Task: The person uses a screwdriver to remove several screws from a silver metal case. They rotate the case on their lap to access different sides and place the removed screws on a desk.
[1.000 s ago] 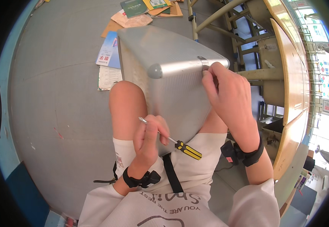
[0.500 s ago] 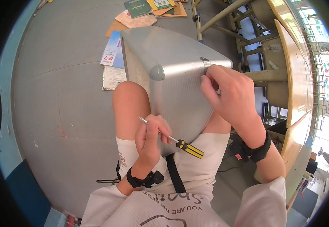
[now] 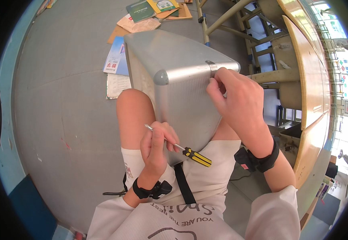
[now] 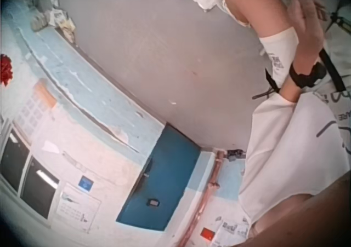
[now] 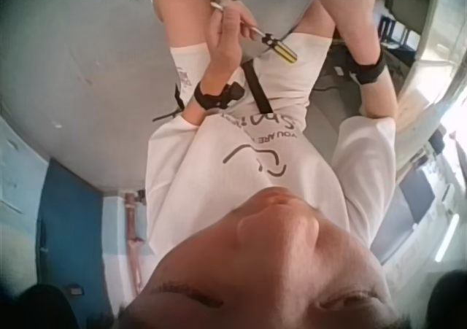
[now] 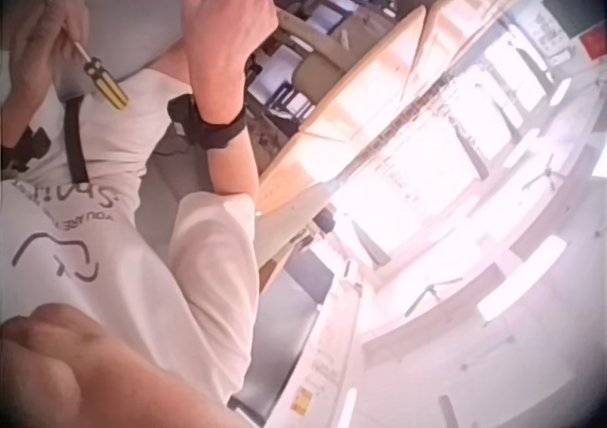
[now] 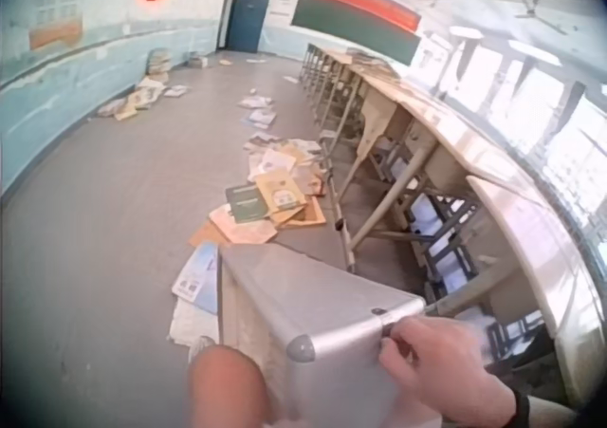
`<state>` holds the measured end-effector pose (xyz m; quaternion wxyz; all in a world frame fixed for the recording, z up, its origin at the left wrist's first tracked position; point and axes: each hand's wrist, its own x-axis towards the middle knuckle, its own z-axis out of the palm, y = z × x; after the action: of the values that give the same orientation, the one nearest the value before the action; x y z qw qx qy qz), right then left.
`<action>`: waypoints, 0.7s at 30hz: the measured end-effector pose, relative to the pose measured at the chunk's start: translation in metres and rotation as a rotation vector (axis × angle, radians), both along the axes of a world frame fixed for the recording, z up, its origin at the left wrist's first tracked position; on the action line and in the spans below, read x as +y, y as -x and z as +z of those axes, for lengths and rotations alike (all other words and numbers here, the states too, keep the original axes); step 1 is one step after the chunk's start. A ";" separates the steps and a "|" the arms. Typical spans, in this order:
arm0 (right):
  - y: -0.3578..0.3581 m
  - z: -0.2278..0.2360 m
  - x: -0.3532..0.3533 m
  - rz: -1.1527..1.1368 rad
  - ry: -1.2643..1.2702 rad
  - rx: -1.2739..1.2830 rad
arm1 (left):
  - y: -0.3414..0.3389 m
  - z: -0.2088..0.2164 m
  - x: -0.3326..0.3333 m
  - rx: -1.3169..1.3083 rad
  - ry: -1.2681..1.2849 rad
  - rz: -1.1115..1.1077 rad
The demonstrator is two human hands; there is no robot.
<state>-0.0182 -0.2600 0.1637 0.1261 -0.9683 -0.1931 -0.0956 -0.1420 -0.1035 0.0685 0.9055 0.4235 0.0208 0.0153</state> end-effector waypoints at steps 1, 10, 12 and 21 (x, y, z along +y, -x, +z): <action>0.000 -0.001 -0.001 0.021 -0.027 -0.002 | 0.001 0.000 0.000 0.009 -0.011 0.007; 0.045 0.018 -0.045 -0.234 -0.308 0.096 | -0.001 0.012 -0.006 0.059 -0.148 0.061; 0.073 0.027 -0.067 -0.298 -0.368 0.083 | -0.001 0.017 -0.011 0.072 -0.166 0.066; 0.203 0.094 -0.183 -0.794 -0.389 -0.182 | -0.004 0.029 -0.058 0.111 -0.119 -0.027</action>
<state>-0.2216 -0.4425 0.2573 0.2417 -0.9135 0.2045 -0.2557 -0.1378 -0.1616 0.0979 0.8763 0.4771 0.0645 -0.0192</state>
